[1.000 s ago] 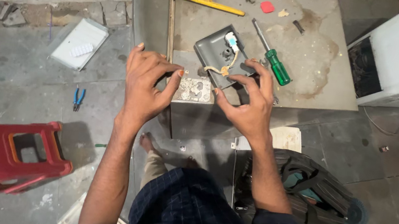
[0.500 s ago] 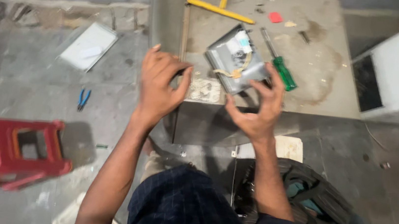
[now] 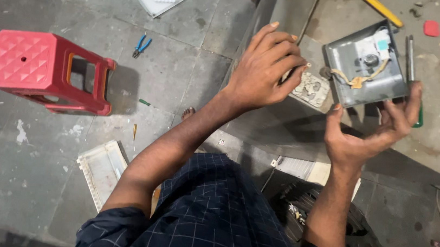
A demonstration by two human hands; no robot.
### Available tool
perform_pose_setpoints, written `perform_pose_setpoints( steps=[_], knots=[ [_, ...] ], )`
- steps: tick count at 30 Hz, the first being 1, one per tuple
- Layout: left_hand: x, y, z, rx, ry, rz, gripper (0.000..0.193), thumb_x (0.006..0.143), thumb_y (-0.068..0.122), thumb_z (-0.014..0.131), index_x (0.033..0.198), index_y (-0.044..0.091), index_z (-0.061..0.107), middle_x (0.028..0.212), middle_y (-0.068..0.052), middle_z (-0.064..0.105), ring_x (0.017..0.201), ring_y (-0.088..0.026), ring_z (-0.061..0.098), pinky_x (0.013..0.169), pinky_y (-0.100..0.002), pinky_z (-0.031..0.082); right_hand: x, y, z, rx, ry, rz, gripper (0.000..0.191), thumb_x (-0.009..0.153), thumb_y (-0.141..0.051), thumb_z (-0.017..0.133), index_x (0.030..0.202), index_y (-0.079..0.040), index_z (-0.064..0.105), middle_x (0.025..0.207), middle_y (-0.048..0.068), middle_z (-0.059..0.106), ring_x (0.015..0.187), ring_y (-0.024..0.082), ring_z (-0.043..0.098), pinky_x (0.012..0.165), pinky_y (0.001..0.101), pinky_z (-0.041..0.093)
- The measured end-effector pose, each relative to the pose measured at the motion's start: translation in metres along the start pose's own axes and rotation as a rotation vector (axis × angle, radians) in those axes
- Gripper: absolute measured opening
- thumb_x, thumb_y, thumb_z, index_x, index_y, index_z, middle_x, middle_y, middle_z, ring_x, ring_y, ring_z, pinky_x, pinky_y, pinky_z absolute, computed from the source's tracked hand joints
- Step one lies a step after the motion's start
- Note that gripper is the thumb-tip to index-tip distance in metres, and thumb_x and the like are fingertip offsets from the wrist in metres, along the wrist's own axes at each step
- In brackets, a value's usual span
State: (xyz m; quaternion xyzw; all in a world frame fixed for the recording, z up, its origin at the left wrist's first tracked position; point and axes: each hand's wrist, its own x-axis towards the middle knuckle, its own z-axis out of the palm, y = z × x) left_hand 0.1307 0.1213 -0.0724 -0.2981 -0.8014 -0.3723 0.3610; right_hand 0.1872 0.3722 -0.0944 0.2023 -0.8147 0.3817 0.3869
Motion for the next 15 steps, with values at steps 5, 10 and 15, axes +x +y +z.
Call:
perform_pose_setpoints(
  steps=[5,10,15],
  knots=[
    [-0.004,-0.006,0.002,-0.008,0.018,0.001,0.014,0.09,0.012,0.073,0.104,0.008,0.074,0.106,-0.005,0.067,0.122,-0.026,0.058,0.123,-0.051,0.033,-0.004,0.0,0.0,0.046,-0.003,0.068,0.062,0.102,-0.006,0.085,0.136,-0.014,0.034,0.169,0.014,0.025,0.156,0.03,0.033,0.119,0.0399,0.047],
    [-0.009,-0.011,0.005,-0.032,0.019,0.004,0.015,0.09,0.009,0.072,0.105,0.008,0.074,0.108,-0.006,0.067,0.124,-0.025,0.058,0.125,-0.051,0.032,-0.01,0.002,-0.003,-0.024,-0.016,0.094,0.064,0.101,-0.016,0.086,0.139,-0.015,0.034,0.171,0.013,0.025,0.155,0.027,0.039,0.106,0.0314,0.056],
    [-0.013,-0.013,0.005,-0.063,0.042,0.017,0.016,0.091,0.009,0.072,0.106,0.008,0.074,0.11,-0.004,0.066,0.125,-0.026,0.057,0.126,-0.051,0.032,-0.015,0.01,-0.003,-0.044,-0.008,0.105,0.067,0.101,-0.022,0.09,0.141,-0.016,0.036,0.172,0.012,0.026,0.147,0.025,0.052,0.1,0.0307,0.059]
  ],
)
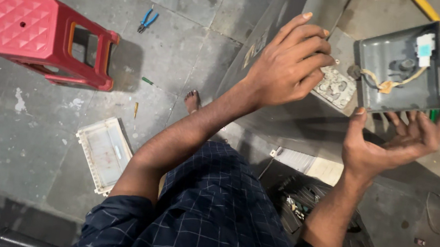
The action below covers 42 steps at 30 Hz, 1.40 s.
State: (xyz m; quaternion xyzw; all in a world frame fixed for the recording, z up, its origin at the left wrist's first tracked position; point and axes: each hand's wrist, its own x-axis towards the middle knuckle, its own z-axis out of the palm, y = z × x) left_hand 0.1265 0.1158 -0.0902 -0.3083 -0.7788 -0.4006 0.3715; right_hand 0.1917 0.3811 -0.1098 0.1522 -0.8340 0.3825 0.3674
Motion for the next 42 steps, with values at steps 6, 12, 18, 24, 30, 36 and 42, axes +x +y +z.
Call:
perform_pose_setpoints(
  steps=[6,12,18,24,30,36,42],
  knots=[
    [-0.001,0.0,-0.002,-0.012,-0.027,0.023,0.012,0.092,0.011,0.074,0.104,0.008,0.074,0.111,-0.005,0.065,0.125,-0.026,0.056,0.125,-0.052,0.031,0.0,0.005,-0.002,-0.063,-0.002,-0.052,0.067,0.101,-0.023,0.09,0.142,-0.016,0.037,0.17,0.012,0.027,0.14,0.023,0.057,0.097,0.0309,0.059],
    [0.001,0.001,-0.002,-0.002,-0.014,0.015,0.011,0.091,0.01,0.074,0.101,0.009,0.074,0.112,-0.004,0.065,0.126,-0.025,0.056,0.126,-0.052,0.031,0.004,0.001,0.001,-0.033,-0.001,-0.038,0.065,0.101,-0.023,0.088,0.142,-0.015,0.037,0.17,0.014,0.027,0.146,0.026,0.052,0.101,0.0338,0.06],
    [0.007,0.009,-0.007,0.014,-0.032,-0.009,0.02,0.089,0.006,0.072,0.109,0.007,0.074,0.112,-0.005,0.066,0.126,-0.026,0.057,0.125,-0.051,0.032,0.01,-0.023,0.002,0.068,0.039,0.094,0.068,0.102,-0.015,0.091,0.139,-0.014,0.034,0.17,0.017,0.029,0.153,0.031,0.041,0.119,0.039,0.047],
    [0.012,0.018,-0.009,0.019,-0.024,-0.048,0.022,0.088,0.002,0.069,0.109,0.008,0.073,0.11,-0.005,0.066,0.124,-0.027,0.058,0.125,-0.052,0.033,0.019,-0.046,0.008,0.166,0.071,0.045,0.068,0.102,0.002,0.089,0.139,-0.015,0.034,0.171,0.015,0.027,0.157,0.03,0.03,0.134,0.0402,0.03],
    [0.01,0.019,-0.008,-0.013,-0.047,-0.082,0.028,0.088,0.003,0.069,0.116,0.008,0.071,0.112,-0.007,0.065,0.125,-0.028,0.058,0.125,-0.052,0.033,0.024,-0.043,0.015,0.167,0.015,-0.066,0.062,0.1,0.013,0.069,0.14,-0.015,0.033,0.172,0.02,0.02,0.16,0.032,0.021,0.134,0.0414,0.021],
    [0.016,0.024,-0.007,0.0,-0.028,-0.163,0.042,0.09,0.0,0.066,0.131,0.006,0.061,0.123,-0.011,0.066,0.126,-0.031,0.058,0.124,-0.055,0.033,0.033,-0.039,0.025,0.177,0.017,-0.145,0.063,0.088,0.025,0.049,0.137,-0.013,0.033,0.171,0.028,0.021,0.16,0.041,0.022,0.133,0.0473,0.022],
    [0.022,0.031,-0.007,0.052,0.002,-0.116,0.059,0.093,0.005,0.07,0.147,0.004,0.045,0.14,-0.017,0.057,0.136,-0.037,0.053,0.125,-0.058,0.031,0.032,-0.04,0.021,0.256,0.022,-0.094,0.06,0.095,0.021,0.054,0.142,-0.007,0.029,0.162,0.033,0.037,0.155,0.04,0.042,0.123,0.0422,0.047]
  ],
)
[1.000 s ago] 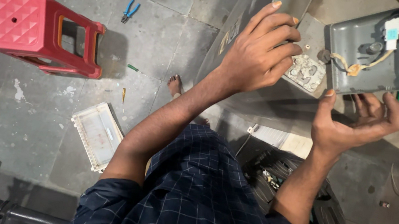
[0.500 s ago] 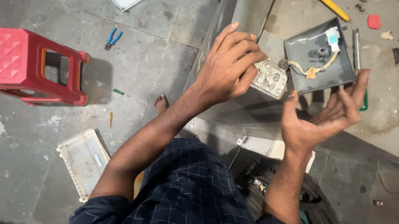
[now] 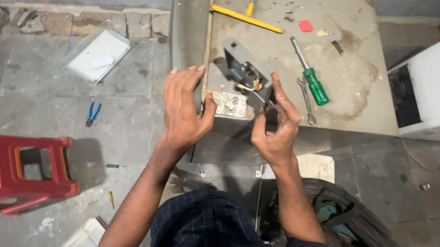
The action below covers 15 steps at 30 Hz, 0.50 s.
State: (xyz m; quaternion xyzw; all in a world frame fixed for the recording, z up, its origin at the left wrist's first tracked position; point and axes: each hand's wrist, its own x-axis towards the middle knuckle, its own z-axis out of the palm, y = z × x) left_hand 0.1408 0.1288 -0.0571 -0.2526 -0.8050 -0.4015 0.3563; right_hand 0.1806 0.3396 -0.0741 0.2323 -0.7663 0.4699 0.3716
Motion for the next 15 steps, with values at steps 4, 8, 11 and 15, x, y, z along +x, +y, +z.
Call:
perform_pose_setpoints(
  steps=[4,8,11,15],
  knots=[
    [0.0,0.006,-0.002,0.015,-0.054,-0.036,0.061,0.094,0.006,0.07,0.149,0.002,0.044,0.151,-0.019,0.051,0.141,-0.038,0.049,0.125,-0.058,0.03,-0.008,-0.001,-0.007,0.023,0.026,0.075,0.059,0.098,0.016,0.061,0.143,-0.006,0.031,0.157,0.032,0.045,0.149,0.036,0.05,0.124,0.0431,0.048],
    [0.001,0.011,-0.005,-0.004,-0.097,-0.052,0.064,0.093,0.01,0.072,0.149,0.002,0.043,0.15,-0.018,0.052,0.141,-0.038,0.049,0.125,-0.059,0.029,-0.016,-0.001,-0.008,0.11,0.102,0.202,0.069,0.096,0.013,0.07,0.148,-0.006,0.029,0.156,0.028,0.047,0.142,0.03,0.055,0.117,0.0407,0.051],
    [0.002,0.012,-0.006,0.017,-0.118,-0.047,0.066,0.091,0.012,0.073,0.149,0.003,0.043,0.147,-0.017,0.053,0.139,-0.037,0.049,0.125,-0.059,0.028,-0.015,-0.002,-0.007,0.184,0.127,0.26,0.074,0.097,0.013,0.071,0.152,-0.006,0.026,0.159,0.024,0.046,0.138,0.027,0.058,0.115,0.0395,0.052],
    [-0.001,0.01,-0.003,0.021,-0.12,-0.046,0.066,0.091,0.012,0.073,0.149,0.002,0.043,0.145,-0.017,0.054,0.138,-0.037,0.05,0.126,-0.059,0.027,-0.002,-0.009,-0.009,0.231,0.112,0.337,0.086,0.092,0.01,0.077,0.156,-0.006,0.022,0.156,0.024,0.043,0.13,0.025,0.06,0.107,0.0367,0.055]
  ],
)
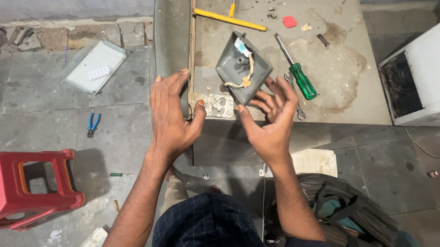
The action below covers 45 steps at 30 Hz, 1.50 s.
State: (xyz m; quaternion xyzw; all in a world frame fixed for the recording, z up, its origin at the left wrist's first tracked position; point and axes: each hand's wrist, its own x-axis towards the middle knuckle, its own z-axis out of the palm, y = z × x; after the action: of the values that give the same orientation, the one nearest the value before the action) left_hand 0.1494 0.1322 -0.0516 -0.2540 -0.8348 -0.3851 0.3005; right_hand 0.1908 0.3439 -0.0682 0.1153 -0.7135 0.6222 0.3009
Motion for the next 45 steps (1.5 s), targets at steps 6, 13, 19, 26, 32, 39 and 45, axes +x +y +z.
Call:
perform_pose_setpoints(
  steps=[6,13,19,26,32,39,45],
  knots=[
    [-0.005,-0.007,0.003,-0.018,0.011,0.016,0.062,0.094,0.01,0.07,0.149,0.003,0.043,0.145,-0.017,0.054,0.138,-0.037,0.05,0.127,-0.059,0.026,0.016,-0.031,0.006,-0.382,0.054,-0.036,0.059,0.092,0.006,0.079,0.145,0.0,0.054,0.144,0.016,0.061,0.129,0.025,0.064,0.101,0.0349,0.054],
    [-0.008,-0.011,-0.006,-0.2,-0.02,-0.03,0.062,0.11,0.041,0.046,0.156,0.0,0.037,0.163,-0.021,0.041,0.153,-0.04,0.04,0.132,-0.059,0.02,0.017,-0.046,0.025,-0.544,-0.154,-0.464,0.041,0.084,0.01,0.079,0.121,-0.005,0.068,0.131,0.013,0.069,0.127,0.032,0.063,0.109,0.0405,0.054],
    [-0.005,-0.009,-0.011,-0.172,-0.047,-0.028,0.065,0.109,0.042,0.049,0.157,0.001,0.038,0.165,-0.021,0.04,0.154,-0.039,0.04,0.132,-0.058,0.021,0.013,-0.042,0.031,-0.54,-0.213,-0.505,0.041,0.083,0.012,0.078,0.118,-0.006,0.064,0.129,0.008,0.071,0.126,0.031,0.064,0.109,0.042,0.049],
    [-0.004,-0.008,-0.012,-0.07,-0.061,-0.004,0.058,0.102,0.027,0.061,0.152,0.001,0.045,0.159,-0.019,0.045,0.149,-0.038,0.043,0.129,-0.058,0.024,0.018,-0.04,0.026,-0.543,-0.131,-0.417,0.05,0.086,0.001,0.083,0.13,-0.002,0.059,0.134,0.017,0.064,0.126,0.032,0.061,0.108,0.043,0.051],
    [-0.001,-0.002,-0.009,0.013,-0.051,-0.003,0.052,0.1,0.022,0.068,0.146,0.002,0.053,0.153,-0.019,0.049,0.144,-0.037,0.045,0.125,-0.059,0.027,0.023,-0.027,0.015,-0.372,-0.024,-0.039,0.058,0.098,-0.001,0.077,0.149,-0.003,0.05,0.129,0.014,0.068,0.114,0.021,0.068,0.097,0.0336,0.057],
    [0.01,0.017,-0.007,0.247,-0.149,0.05,0.028,0.095,0.024,0.069,0.122,0.015,0.071,0.133,-0.01,0.062,0.135,-0.035,0.049,0.12,-0.057,0.026,0.021,-0.014,0.009,-0.184,-0.08,0.088,0.064,0.101,0.004,0.073,0.157,-0.002,0.043,0.118,0.008,0.065,0.104,0.011,0.062,0.094,0.0279,0.055],
    [0.013,0.029,-0.001,0.18,-0.259,0.084,0.045,0.099,0.03,0.065,0.138,0.008,0.064,0.133,-0.012,0.064,0.122,-0.029,0.056,0.115,-0.052,0.031,0.017,-0.022,0.008,-0.119,-0.117,0.128,0.062,0.098,0.007,0.07,0.155,-0.003,0.047,0.117,0.006,0.067,0.105,0.009,0.063,0.095,0.0253,0.055]
  ],
)
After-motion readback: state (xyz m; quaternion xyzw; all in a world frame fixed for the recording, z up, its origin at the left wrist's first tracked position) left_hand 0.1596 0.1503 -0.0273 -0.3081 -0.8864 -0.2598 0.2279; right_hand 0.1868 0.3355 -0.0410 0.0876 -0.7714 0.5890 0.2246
